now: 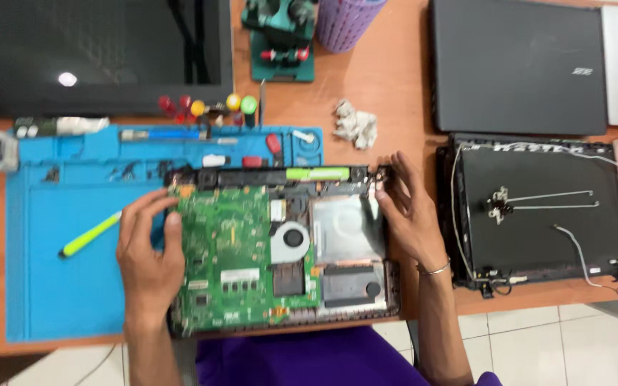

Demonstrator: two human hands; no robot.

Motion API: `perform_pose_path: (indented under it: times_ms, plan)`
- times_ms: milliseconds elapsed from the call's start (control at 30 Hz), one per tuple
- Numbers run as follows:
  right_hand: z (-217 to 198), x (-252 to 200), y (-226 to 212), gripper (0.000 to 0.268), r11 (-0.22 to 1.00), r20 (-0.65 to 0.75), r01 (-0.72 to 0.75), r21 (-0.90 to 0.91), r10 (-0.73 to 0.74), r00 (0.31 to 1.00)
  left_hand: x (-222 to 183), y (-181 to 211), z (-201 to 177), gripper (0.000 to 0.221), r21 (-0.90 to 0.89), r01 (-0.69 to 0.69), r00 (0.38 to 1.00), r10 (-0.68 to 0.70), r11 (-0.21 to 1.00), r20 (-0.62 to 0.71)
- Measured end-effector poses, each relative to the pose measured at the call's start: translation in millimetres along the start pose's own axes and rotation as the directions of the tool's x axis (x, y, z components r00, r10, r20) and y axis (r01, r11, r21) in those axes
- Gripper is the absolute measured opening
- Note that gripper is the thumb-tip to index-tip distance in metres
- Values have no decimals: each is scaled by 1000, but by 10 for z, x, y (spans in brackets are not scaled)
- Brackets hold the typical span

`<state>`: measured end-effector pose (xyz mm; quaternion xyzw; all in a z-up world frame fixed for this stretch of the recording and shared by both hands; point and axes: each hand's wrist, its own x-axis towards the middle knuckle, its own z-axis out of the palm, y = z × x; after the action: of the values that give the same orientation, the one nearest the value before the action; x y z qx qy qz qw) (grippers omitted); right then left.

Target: The person unscrews internal components and disconnects cables from a laptop chassis using a screwdriver and by hand, eventually lifting the screen panel away.

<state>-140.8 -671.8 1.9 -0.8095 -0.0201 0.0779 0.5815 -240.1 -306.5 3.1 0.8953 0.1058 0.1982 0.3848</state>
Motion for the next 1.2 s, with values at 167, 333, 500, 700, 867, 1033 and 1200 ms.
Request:
perform_pose_path:
  times_ms: [167, 333, 500, 700, 867, 1033, 1200]
  plan:
    - [5, -174, 173, 72, 980, 14, 51, 194, -55, 998, -250, -200, 45, 32, -512, 174, 980, -197, 841, 11]
    - [59, -257, 319, 71, 907, -33, 88, 413, -81, 996, -331, -300, 132, 30, -570, 169, 975, -222, 805, -25]
    - [102, -267, 386, 74, 902, -62, 94, 421, -74, 995, -324, -286, 126, 31, -627, 213, 964, -266, 750, 10]
    - [47, -236, 479, 75, 892, -83, 87, 444, -56, 995, -305, -335, 192, 27, -709, 158, 977, -211, 687, 14]
    - [-15, -191, 543, 72, 855, -102, 101, 509, -57, 993, -215, -341, 263, 23, -710, 169, 975, -222, 683, 18]
    - [-21, -186, 505, 69, 852, -98, 131, 506, -94, 991, -215, -327, 267, 21, -706, 184, 972, -233, 684, 29]
    - [-9, -239, 522, 64, 859, -111, 130, 494, -86, 990, -238, -341, 261, 21, -727, 184, 977, -205, 661, 60]
